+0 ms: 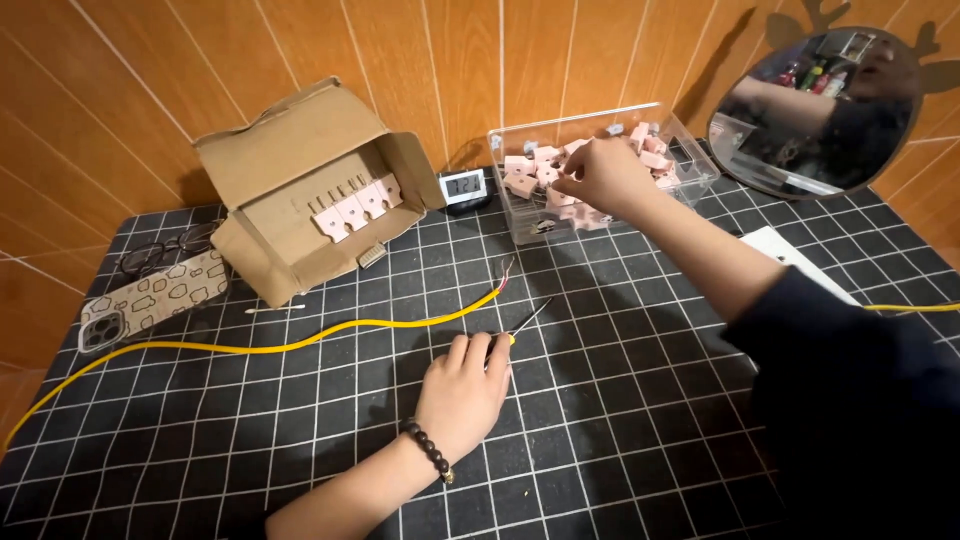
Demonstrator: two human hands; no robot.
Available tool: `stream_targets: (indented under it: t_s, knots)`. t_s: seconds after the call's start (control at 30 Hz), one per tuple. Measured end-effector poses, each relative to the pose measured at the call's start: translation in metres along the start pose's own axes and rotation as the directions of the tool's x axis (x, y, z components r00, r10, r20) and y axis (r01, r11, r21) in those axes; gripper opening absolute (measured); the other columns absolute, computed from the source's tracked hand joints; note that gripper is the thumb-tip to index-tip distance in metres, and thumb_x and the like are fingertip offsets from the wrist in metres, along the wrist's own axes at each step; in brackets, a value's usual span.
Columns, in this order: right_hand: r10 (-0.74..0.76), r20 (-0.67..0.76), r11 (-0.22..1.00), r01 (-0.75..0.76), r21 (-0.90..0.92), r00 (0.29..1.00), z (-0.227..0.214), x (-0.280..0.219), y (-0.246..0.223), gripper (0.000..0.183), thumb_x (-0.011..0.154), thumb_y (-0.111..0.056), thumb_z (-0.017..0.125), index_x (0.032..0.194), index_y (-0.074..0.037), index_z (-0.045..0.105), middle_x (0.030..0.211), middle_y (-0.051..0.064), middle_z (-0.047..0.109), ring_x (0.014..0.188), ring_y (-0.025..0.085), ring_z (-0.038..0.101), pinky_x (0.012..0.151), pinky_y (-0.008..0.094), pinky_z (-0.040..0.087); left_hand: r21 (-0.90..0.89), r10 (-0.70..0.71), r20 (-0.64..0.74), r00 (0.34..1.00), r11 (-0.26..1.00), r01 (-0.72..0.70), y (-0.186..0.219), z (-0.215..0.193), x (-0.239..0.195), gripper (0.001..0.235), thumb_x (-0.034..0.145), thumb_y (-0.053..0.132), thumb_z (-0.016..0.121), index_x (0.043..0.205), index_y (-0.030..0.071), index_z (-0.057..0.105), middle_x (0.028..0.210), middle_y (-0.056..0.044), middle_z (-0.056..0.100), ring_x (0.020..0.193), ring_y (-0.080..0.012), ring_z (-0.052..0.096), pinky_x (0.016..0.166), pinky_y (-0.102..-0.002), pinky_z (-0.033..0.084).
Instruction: Wiring small pink electrical plugs by inserting wires from a yellow cable and fastening them with a screwdriver.
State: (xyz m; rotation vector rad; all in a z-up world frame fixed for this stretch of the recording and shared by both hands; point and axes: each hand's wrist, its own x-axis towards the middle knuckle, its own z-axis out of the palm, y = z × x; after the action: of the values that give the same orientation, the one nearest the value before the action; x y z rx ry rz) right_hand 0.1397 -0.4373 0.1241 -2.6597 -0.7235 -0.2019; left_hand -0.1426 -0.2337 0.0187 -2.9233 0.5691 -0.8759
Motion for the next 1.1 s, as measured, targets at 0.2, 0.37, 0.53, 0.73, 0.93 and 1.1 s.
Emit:
stream_targets:
  t_s: [0.2,0.37,0.53,0.73,0.93,1.1]
  knots:
    - [0.310,0.179,0.913,-0.239,-0.331,0.934,0.024,0.036,-0.002,0.051,0.076,-0.059,0.081,0.076,-0.009,0.070,0.082,0.010,0.072,0.078,0.029,0.069,0.060,0.042,0.053,-0.042,-0.002,-0.014,1.000,0.999,0.001,-0.002,-0.001,0.001,0.037,0.095,0.028,0.068,0.128,0.011,0.066,0.100,-0.006,0.060,0.084,-0.0259,0.058,0.055,-0.036,0.053]
    - [0.226,-0.015,0.950,-0.224,-0.219,0.974,0.049,0.042,0.026,0.069,0.059,-0.058,0.090,0.101,-0.004,0.082,0.093,0.019,0.078,0.095,0.040,0.077,0.079,0.051,0.060,-0.053,-0.008,-0.113,0.994,0.999,0.002,-0.007,0.024,-0.004,0.033,0.091,0.024,0.067,0.122,0.012,0.067,0.100,-0.008,0.060,0.092,-0.0255,0.064,0.054,-0.031,0.056]
    - [0.096,-0.140,0.905,-0.027,0.425,0.985,-0.035,-0.028,-0.045,0.049,0.083,-0.034,0.085,0.118,0.000,0.075,0.102,0.016,0.078,0.094,0.030,0.077,0.085,0.042,0.058,-0.101,-0.014,-0.044,0.999,0.995,0.010,-0.009,0.029,-0.006,0.030,0.095,0.024,0.068,0.121,0.009,0.068,0.102,-0.009,0.062,0.092,-0.0253,0.067,0.061,-0.032,0.059]
    - [0.148,0.119,0.327,-0.162,0.931,0.982,-0.021,-0.147,-0.037,0.037,0.095,-0.005,0.066,0.129,0.010,0.067,0.109,0.021,0.073,0.099,0.029,0.073,0.088,0.049,0.062,-0.223,-0.085,0.148,0.985,0.968,0.117,-0.014,0.014,0.001,0.031,0.103,0.016,0.055,0.131,0.003,0.060,0.104,-0.015,0.067,0.087,-0.0326,0.073,0.064,-0.042,0.062]
    - [-0.053,0.348,-0.129,-0.352,0.927,0.936,0.053,-0.199,0.007,0.053,0.096,-0.015,0.054,0.142,0.011,0.055,0.121,0.023,0.073,0.106,0.031,0.072,0.083,0.042,0.061,-0.670,-0.231,0.123,0.965,0.698,0.252,-0.019,-0.024,0.022,0.027,0.108,0.020,0.051,0.127,0.004,0.061,0.098,-0.021,0.067,0.088,-0.0463,0.072,0.071,-0.050,0.060]
    - [-0.128,0.344,-0.168,-0.362,0.917,0.930,0.062,-0.206,0.004,0.054,0.096,-0.015,0.052,0.143,0.012,0.053,0.125,0.028,0.071,0.110,0.035,0.072,0.087,0.043,0.061,-0.534,-0.066,-0.091,0.994,0.845,0.007,-0.016,-0.007,0.005,0.028,0.103,0.031,0.061,0.127,0.017,0.065,0.090,-0.004,0.062,0.079,-0.0303,0.071,0.065,-0.037,0.060]
